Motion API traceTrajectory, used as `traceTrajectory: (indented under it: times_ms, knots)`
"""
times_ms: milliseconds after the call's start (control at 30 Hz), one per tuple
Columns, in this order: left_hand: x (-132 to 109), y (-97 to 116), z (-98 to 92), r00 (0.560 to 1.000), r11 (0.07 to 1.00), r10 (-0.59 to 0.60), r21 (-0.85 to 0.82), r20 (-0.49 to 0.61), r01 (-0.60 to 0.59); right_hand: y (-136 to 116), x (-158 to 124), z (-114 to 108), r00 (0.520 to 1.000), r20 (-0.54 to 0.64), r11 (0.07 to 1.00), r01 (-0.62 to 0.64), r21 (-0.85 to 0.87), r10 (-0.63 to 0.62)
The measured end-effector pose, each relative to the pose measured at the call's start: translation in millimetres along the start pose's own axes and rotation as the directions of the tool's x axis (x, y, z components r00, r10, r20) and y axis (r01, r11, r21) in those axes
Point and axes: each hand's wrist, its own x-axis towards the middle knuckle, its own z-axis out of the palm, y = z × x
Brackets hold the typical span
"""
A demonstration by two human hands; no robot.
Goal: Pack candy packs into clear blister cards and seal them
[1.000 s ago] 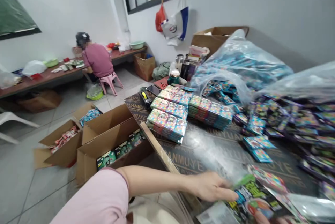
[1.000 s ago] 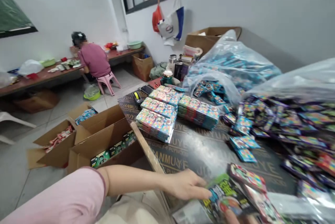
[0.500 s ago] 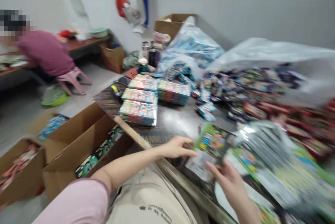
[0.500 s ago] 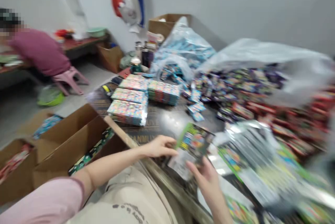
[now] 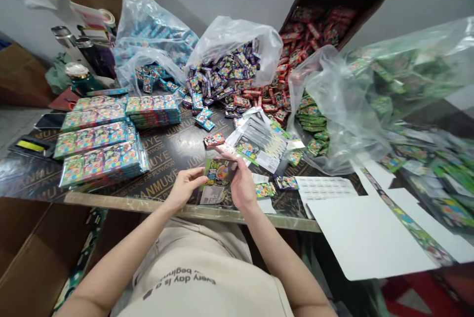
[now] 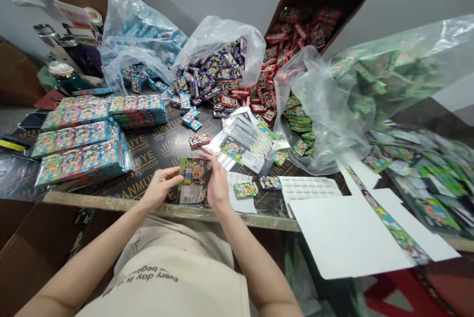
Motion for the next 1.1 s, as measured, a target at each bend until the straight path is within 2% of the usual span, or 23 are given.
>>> traceTrajectory:
  times_ms: [100,167,267,333,433,533,600,667,800,867,967,1033,1100]
  knots:
    - [-3,4,4.4,0.993,0.988,-0.074,-0.143,-0.088,0.061,-11,-2,3,0.995,0.031,0.984,-0.101,0.143,0.098]
    - [-2,12,6.8,0.984,0.968,-0.139,-0.223,-0.107,0.113,-19,-4,3,0.988,0.105,0.977,-0.133,0.164,0.117]
    - [4,28,8.3,0.977,0.963,-0.173,-0.229,-0.127,0.141,-24,-7,3,0.982,0.157,0.981,-0.131,0.14,0.109]
    - [6,38,7.5,0.978,0.98,-0.122,-0.174,-0.171,0.092,-21,-7,1,0.99,0.136,0.995,-0.052,0.09,0.039]
    - [2,47,4.9,0.971,0.992,0.113,0.074,-0.21,-0.099,-11,-8,-5,0.976,0.088,0.976,0.205,-0.071,-0.199]
    - [-7,54,2.3,0.931,0.872,0.351,0.397,-0.098,-0.287,-4,-8,-15,0.885,0.19,0.851,0.462,-0.249,-0.425]
    - [-12,57,0.8,0.915,0.803,0.401,0.494,-0.037,-0.333,-4,-9,-19,0.841,0.275,0.785,0.536,-0.309,-0.466]
    - [-13,60,-0.4,0.921,0.799,0.387,0.511,-0.036,-0.316,-10,-12,-19,0.848,0.281,0.778,0.526,-0.345,-0.448]
    - [-11,66,-0.1,0.959,0.854,0.273,0.478,-0.079,-0.204,-25,-16,-9,0.946,0.182,0.867,0.318,-0.383,-0.267]
    - [-11,68,0.6,0.96,0.831,0.276,0.514,-0.05,-0.212,-32,-17,-4,0.968,0.16,0.892,0.241,-0.382,-0.193]
    - [-14,70,-0.5,0.923,0.694,0.377,0.634,0.083,-0.341,-35,-16,-7,0.959,0.19,0.875,0.271,-0.4,-0.21]
    - [-16,68,-3.3,0.884,0.59,0.432,0.684,0.181,-0.429,-31,-15,-14,0.93,0.257,0.837,0.351,-0.419,-0.261]
    - [-16,65,-6.2,0.863,0.533,0.443,0.703,0.242,-0.471,-23,-16,-24,0.889,0.329,0.788,0.442,-0.43,-0.319]
